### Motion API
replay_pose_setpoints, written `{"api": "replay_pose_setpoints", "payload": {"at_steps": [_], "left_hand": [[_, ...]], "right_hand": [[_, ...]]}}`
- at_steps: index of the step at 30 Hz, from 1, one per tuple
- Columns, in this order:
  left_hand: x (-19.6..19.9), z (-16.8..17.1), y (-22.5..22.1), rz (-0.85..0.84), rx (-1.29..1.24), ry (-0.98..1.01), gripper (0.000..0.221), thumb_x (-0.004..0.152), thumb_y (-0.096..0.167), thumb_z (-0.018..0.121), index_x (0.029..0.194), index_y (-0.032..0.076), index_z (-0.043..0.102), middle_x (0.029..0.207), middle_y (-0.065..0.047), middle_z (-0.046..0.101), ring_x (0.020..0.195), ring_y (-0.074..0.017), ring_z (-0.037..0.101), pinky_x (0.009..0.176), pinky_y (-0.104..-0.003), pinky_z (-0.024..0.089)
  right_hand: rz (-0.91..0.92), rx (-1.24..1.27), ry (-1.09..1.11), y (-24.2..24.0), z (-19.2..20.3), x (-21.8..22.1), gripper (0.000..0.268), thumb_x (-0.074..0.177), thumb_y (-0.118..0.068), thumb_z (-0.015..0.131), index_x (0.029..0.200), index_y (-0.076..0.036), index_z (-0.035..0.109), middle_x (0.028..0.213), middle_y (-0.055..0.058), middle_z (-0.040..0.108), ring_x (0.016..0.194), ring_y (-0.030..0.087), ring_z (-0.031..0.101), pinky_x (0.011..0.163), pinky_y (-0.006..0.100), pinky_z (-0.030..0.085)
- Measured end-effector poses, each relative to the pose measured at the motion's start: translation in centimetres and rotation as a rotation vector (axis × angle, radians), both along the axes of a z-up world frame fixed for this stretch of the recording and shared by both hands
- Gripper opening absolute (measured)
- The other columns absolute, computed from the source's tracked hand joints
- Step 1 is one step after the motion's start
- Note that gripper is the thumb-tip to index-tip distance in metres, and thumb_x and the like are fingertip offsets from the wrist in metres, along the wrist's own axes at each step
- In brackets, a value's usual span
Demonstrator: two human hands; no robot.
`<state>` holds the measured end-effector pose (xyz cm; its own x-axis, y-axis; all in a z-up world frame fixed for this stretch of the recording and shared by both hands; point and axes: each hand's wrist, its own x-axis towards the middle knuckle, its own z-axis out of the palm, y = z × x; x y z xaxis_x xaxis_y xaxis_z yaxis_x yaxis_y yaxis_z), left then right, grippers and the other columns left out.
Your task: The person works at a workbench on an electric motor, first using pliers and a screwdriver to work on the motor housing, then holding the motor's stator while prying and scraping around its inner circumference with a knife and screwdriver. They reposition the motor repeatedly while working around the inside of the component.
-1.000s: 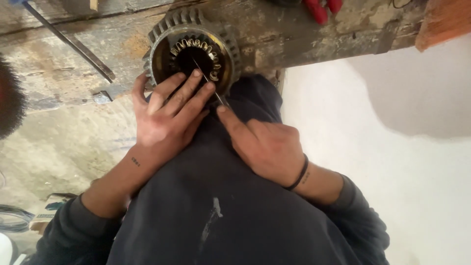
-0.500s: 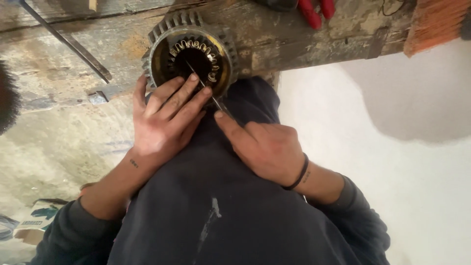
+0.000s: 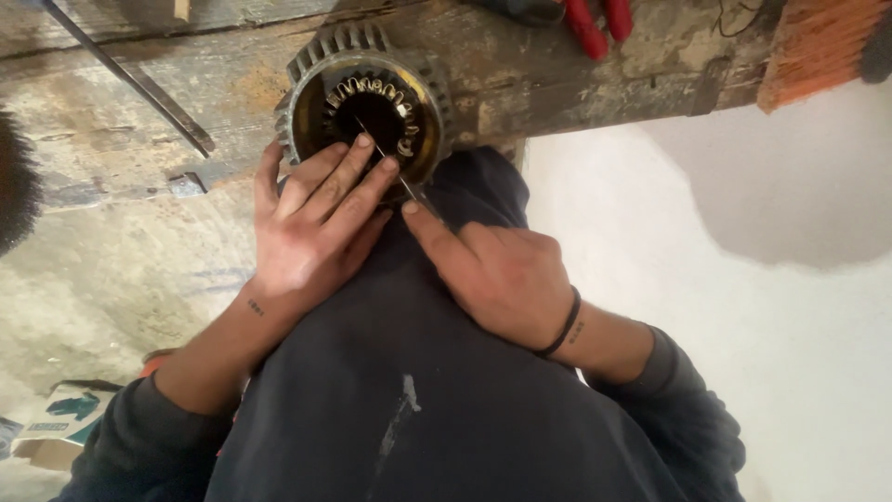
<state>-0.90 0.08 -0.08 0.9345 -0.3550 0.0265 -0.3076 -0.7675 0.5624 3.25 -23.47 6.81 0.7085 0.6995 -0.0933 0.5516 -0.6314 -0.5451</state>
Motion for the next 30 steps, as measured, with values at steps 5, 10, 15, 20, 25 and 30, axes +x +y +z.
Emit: {"api": "replay_pose_setpoints", "payload": {"at_steps": [5, 10, 15, 20, 25, 30], "left_hand": [[0.2, 0.1, 0.3, -0.01, 0.006, -0.007, 0.049, 0.094, 0.02, 0.084, 0.141, 0.015, 0.07, 0.147, -0.007, 0.064, 0.132, -0.0236, 0.061, 0.12, -0.059, 0.031], [0.0, 0.0, 0.3, -0.023, -0.015, -0.04, 0.046, 0.096, 0.02, 0.084, 0.14, 0.017, 0.071, 0.147, -0.005, 0.064, 0.13, -0.023, 0.061, 0.12, -0.058, 0.031], [-0.2, -0.3, 0.3, -0.01, -0.029, -0.067, 0.041, 0.097, 0.017, 0.084, 0.137, 0.018, 0.073, 0.147, -0.004, 0.064, 0.128, -0.0227, 0.062, 0.121, -0.057, 0.032], [-0.4, -0.5, 0.3, -0.008, -0.03, -0.092, 0.041, 0.097, 0.016, 0.084, 0.137, 0.02, 0.074, 0.147, -0.003, 0.064, 0.128, -0.0226, 0.063, 0.12, -0.057, 0.034], [-0.4, -0.5, 0.3, 0.001, -0.046, -0.101, 0.042, 0.096, 0.015, 0.084, 0.136, 0.021, 0.074, 0.146, -0.003, 0.064, 0.127, -0.0226, 0.063, 0.119, -0.057, 0.035], [-0.8, -0.9, 0.4, 0.021, -0.074, -0.108, 0.041, 0.097, 0.015, 0.084, 0.137, 0.02, 0.074, 0.146, -0.003, 0.065, 0.127, -0.0223, 0.063, 0.121, -0.058, 0.035]], "right_hand": [[0.003, 0.024, 0.011, -0.3, 0.4, 0.0, 0.048, 0.091, -0.01, 0.071, 0.138, -0.007, 0.066, 0.071, -0.001, 0.044, 0.057, 0.012, 0.052, 0.052, 0.03, 0.045], [-0.002, 0.042, 0.037, -0.5, 0.7, -0.2, 0.047, 0.092, -0.009, 0.073, 0.138, -0.006, 0.066, 0.071, -0.002, 0.043, 0.057, 0.011, 0.052, 0.052, 0.03, 0.044], [0.007, 0.031, -0.01, -0.6, 1.0, -0.4, 0.045, 0.091, -0.01, 0.074, 0.136, -0.007, 0.068, 0.069, -0.002, 0.044, 0.054, 0.011, 0.05, 0.049, 0.03, 0.042], [0.009, 0.013, -0.027, -0.7, 1.2, -0.7, 0.045, 0.091, -0.01, 0.075, 0.136, -0.008, 0.069, 0.068, -0.002, 0.043, 0.053, 0.01, 0.049, 0.048, 0.029, 0.042], [0.014, -0.002, -0.045, -0.6, 1.1, -0.8, 0.045, 0.09, -0.011, 0.075, 0.135, -0.008, 0.069, 0.067, -0.002, 0.043, 0.052, 0.011, 0.048, 0.047, 0.03, 0.041], [0.032, 0.012, -0.026, -0.6, 0.9, -0.9, 0.044, 0.091, -0.012, 0.077, 0.134, -0.006, 0.069, 0.066, -0.002, 0.042, 0.05, 0.009, 0.047, 0.046, 0.028, 0.04]]}}
